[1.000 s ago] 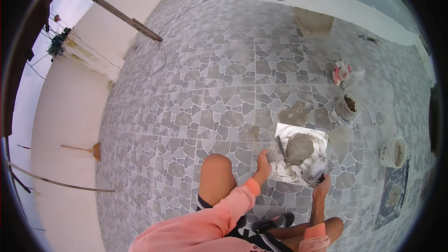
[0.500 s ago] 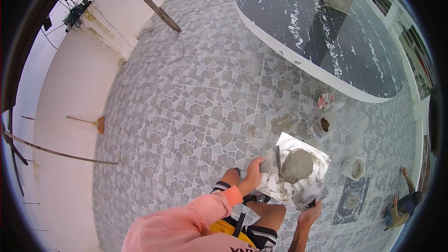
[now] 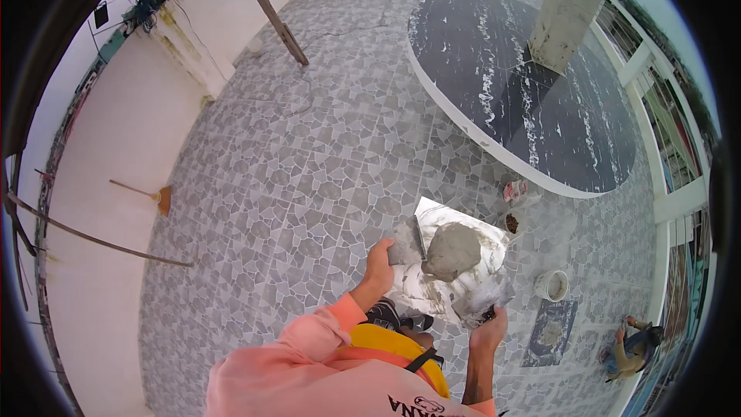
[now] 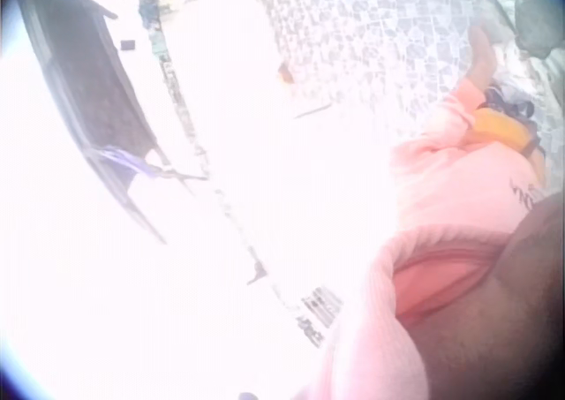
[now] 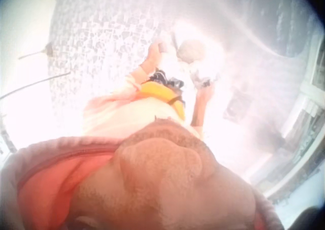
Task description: The person applies grout to the gaps between floor tiles using a putty knife and a cloth.
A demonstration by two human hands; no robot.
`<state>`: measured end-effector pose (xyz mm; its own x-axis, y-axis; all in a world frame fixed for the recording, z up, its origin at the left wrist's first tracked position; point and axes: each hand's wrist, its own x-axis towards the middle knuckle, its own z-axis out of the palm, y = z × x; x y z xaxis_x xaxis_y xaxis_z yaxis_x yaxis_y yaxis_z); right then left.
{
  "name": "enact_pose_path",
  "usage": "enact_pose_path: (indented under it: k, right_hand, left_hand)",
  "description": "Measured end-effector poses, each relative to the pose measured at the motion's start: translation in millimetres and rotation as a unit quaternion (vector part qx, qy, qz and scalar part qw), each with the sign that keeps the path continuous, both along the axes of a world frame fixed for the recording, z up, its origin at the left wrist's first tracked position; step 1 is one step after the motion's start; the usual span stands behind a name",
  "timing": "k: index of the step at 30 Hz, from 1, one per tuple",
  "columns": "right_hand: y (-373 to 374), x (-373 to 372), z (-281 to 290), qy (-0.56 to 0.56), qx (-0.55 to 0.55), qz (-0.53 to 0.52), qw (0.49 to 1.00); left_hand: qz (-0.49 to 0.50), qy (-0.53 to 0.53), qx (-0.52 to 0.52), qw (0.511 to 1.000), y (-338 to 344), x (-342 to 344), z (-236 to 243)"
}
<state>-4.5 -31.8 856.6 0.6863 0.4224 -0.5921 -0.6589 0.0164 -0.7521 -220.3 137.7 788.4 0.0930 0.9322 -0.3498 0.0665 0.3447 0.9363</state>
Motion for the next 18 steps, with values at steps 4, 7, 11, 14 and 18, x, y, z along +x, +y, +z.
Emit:
enact_pose_path:
  k: [4, 7, 11, 14, 18]
  right_hand:
    - [27, -11, 9, -0.006, -0.036, 0.012, 0.999]
    - [64, -32, 13, 0.040, -0.002, 0.057, 0.998]
    - [105, -54, 21, 0.006, -0.052, 0.077, 0.996]
    - [134, -61, 12, -0.004, -0.049, 0.123, 0.991]
    - [185, -92, 23, 0.010, -0.035, 0.164, 0.986]
  left_hand:
    - [-0.020, -0.017, -0.001, 1.000, 21, -31, 22]
    - [0.040, -0.013, 0.058, 0.997, 31, -71, -4]
    - [0.074, 0.006, 0.054, 0.996, 57, -106, -3]
    - [0.141, -0.190, -0.016, 0.971, 75, -124, 21]
    - [0.260, -0.386, -0.108, 0.879, 97, -150, 81]
